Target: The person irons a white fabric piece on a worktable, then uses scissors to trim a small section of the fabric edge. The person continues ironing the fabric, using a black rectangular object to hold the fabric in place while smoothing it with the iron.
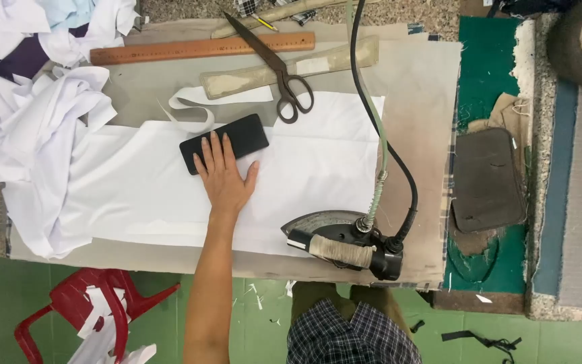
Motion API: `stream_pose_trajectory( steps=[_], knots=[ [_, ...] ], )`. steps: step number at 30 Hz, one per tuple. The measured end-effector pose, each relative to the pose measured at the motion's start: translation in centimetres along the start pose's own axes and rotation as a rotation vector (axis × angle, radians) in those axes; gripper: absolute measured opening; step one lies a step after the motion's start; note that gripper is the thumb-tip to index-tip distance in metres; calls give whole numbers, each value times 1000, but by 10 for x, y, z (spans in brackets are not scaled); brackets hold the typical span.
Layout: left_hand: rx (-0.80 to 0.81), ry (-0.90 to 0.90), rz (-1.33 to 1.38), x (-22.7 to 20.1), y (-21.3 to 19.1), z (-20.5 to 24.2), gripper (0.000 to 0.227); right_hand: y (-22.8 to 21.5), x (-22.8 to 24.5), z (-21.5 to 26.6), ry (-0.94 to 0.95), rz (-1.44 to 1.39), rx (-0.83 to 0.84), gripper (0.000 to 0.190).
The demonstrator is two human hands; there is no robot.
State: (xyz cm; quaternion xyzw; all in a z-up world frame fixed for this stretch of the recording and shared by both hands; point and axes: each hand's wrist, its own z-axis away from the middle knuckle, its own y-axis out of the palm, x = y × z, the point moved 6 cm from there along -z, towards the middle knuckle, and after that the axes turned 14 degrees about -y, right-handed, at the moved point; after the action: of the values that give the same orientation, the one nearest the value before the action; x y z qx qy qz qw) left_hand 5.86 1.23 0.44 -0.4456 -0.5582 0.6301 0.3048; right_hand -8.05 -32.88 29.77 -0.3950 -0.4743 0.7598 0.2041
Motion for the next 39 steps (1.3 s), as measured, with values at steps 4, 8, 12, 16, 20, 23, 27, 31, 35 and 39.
stream_pose_trajectory(
  steps=[4,8,12,16,20,23,27,31,35,39],
  knots=[
    [10,14,-15,-2,-4,7,79,66,-4,-27,-284,-424,-442,33],
    [-292,155,-197,-6,-38,20,59,79,10,-33,-600,-753,-760,42],
    [-138,184,-58,14,-30,16,64,142,47,-46,-664,-360,-454,71],
    [-157,137,21,27,-37,43,65,150,52,-47,-712,-307,-380,64],
    [-183,85,63,42,-67,88,64,157,62,-66,-709,-306,-242,86],
    [-210,21,47,60,-68,112,65,139,70,-105,-710,-575,-269,67],
    [-215,-137,-1,85,-55,125,63,149,84,-139,-626,-846,6,63],
    [-278,-131,-45,82,-60,128,60,127,77,-128,-687,-832,-302,60],
    [-370,-122,17,78,-65,132,56,146,56,-64,-657,-414,-432,78],
    [-402,-144,46,78,-64,134,58,178,52,-35,-734,-140,-423,61]
  ],
)
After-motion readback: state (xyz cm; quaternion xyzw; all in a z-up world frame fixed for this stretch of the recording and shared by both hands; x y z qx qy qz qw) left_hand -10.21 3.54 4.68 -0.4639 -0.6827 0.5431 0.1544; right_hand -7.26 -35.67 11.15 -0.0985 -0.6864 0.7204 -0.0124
